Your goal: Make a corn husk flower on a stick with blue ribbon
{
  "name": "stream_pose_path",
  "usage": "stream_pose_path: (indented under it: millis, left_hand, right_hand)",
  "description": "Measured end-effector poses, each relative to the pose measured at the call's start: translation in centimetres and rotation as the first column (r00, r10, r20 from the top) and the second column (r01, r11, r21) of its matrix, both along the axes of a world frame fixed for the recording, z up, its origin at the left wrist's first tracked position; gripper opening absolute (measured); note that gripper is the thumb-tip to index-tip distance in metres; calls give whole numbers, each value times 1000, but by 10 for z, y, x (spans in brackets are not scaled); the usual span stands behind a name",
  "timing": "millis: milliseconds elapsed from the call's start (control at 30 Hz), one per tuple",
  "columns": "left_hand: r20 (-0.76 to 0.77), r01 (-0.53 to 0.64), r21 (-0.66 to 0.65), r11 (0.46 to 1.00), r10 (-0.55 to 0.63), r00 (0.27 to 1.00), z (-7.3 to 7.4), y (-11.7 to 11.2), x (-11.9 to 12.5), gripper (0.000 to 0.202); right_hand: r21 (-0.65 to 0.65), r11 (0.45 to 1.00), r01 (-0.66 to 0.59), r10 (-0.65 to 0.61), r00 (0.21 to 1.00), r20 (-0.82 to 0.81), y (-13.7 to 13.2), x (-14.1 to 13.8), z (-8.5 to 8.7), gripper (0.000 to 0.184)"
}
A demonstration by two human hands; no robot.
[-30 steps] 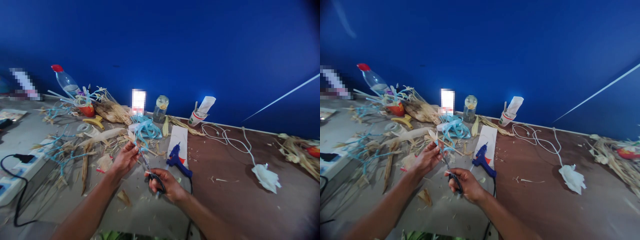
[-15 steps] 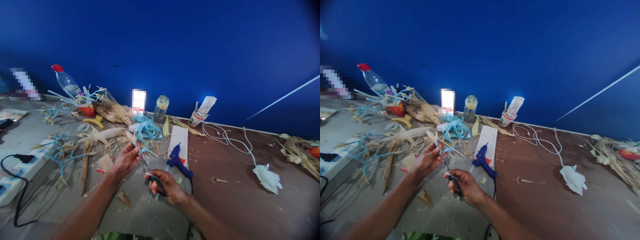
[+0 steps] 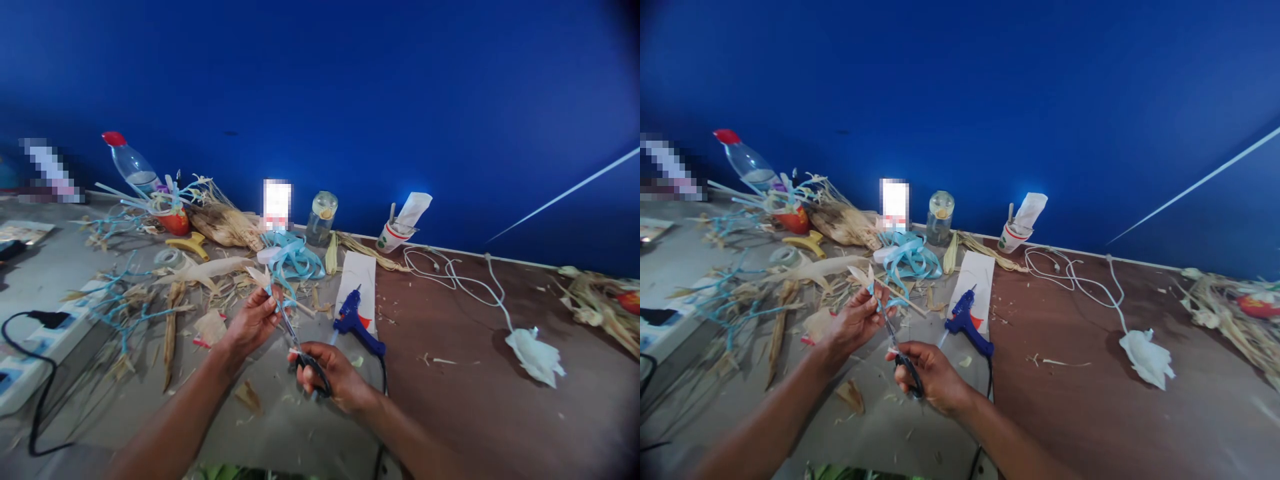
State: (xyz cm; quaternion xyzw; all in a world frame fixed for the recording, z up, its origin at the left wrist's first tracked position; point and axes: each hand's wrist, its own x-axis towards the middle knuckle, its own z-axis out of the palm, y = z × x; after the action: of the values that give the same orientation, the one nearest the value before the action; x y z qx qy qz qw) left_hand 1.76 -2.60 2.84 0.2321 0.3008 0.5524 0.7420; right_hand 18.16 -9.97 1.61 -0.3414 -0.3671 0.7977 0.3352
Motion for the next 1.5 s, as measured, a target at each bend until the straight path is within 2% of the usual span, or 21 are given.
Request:
stream_pose_path:
  millis: [300, 533, 633, 733, 867, 967, 1133, 1300, 1500]
  left_hand:
    - [-19, -22, -45, 999, 21, 1000, -1, -2, 1, 23]
    - [-49, -20, -10, 1000, 19, 999, -3, -1, 1, 23]
    - [-93, -40, 22, 999, 42, 995, 0, -1, 0, 19]
    - [-133, -32, 54, 998, 39, 990, 3, 0, -4, 16]
    - [-162, -5, 125, 992, 26, 987, 2, 2, -8, 21]
    - [-193, -58, 86, 995, 74, 978, 0, 4, -6, 18]
    - [-187, -93, 8, 996, 93, 978, 1, 4, -2, 19]
    - [-161, -61, -29, 998, 56, 985, 2, 4, -5, 23]
    - [-163, 18, -44, 999, -25, 986, -4, 5, -8, 25]
  right_hand:
    - [12, 1000, -18, 18, 1000, 10, 0, 1, 0, 44]
    - [6, 1000, 1, -1, 1000, 5, 0, 1, 3, 42]
    - [24, 1000, 17, -19, 997, 70, 4, 1, 5, 38]
    - [114, 992, 51, -72, 979, 192, 7, 2, 6, 30]
    - [312, 950, 33, -148, 924, 352, 7, 5, 3, 10]
    - [365, 931, 5, -164, 899, 406, 7, 5, 0, 10]
    - [285, 958, 36, -138, 928, 346, 8, 3, -1, 16]
    - [96, 994, 53, -70, 981, 183, 9, 3, 4, 29]
    - [-68, 997, 45, -40, 997, 71, 8, 4, 12, 42]
